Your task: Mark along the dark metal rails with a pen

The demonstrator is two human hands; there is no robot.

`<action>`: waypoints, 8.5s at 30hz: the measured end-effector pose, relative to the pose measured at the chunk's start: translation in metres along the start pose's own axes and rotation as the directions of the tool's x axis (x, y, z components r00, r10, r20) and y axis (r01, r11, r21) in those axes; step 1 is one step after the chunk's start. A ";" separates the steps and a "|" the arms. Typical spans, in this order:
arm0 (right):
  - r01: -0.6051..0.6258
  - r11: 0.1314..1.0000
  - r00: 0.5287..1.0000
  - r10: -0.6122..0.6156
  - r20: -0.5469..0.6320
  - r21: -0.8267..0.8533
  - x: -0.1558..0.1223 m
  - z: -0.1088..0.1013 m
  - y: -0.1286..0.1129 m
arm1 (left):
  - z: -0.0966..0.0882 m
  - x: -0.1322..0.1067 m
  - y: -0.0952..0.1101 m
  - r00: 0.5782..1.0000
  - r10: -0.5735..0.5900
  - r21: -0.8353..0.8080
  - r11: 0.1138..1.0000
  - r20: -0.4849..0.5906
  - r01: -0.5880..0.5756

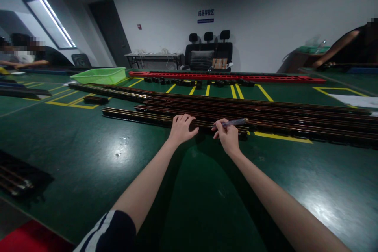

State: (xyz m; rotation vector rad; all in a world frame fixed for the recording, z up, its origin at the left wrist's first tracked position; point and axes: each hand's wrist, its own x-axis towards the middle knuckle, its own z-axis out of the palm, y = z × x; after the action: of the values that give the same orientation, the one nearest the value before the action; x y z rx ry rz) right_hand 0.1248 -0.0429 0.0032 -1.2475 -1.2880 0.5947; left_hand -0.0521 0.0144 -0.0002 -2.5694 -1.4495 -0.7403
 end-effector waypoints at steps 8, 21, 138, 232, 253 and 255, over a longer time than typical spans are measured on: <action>0.002 1.000 1.000 -0.002 0.003 0.004 0.000 0.000 0.001 | 0.003 0.000 -0.002 1.000 0.009 0.011 1.000 -0.023 -0.009; -0.004 1.000 1.000 0.003 0.013 0.009 0.002 0.000 0.005 | 0.004 0.001 -0.002 1.000 -0.013 0.017 1.000 -0.008 0.013; -0.009 0.999 1.000 0.008 0.017 0.034 0.003 -0.001 0.006 | 0.002 0.001 0.000 0.999 0.033 -0.009 0.999 0.029 -0.033; 0.007 1.000 0.999 -0.008 0.044 0.023 0.002 -0.002 0.007 | 0.006 0.001 -0.002 0.998 0.058 -0.030 0.998 -0.011 -0.059; 0.040 0.999 0.999 -0.040 0.019 -0.008 -0.001 -0.001 0.002 | 0.007 -0.001 -0.006 0.996 -0.065 0.070 0.995 -0.064 0.069; 0.058 0.998 0.998 -0.057 0.038 -0.022 -0.001 -0.003 0.004 | 0.008 -0.002 -0.006 0.997 -0.050 0.078 0.995 -0.063 0.055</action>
State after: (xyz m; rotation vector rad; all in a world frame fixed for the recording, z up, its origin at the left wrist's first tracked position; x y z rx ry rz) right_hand 0.1280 -0.0439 -0.0006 -1.2190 -1.3609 0.5652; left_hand -0.0550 0.0189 -0.0084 -2.4372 -1.5016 -0.7449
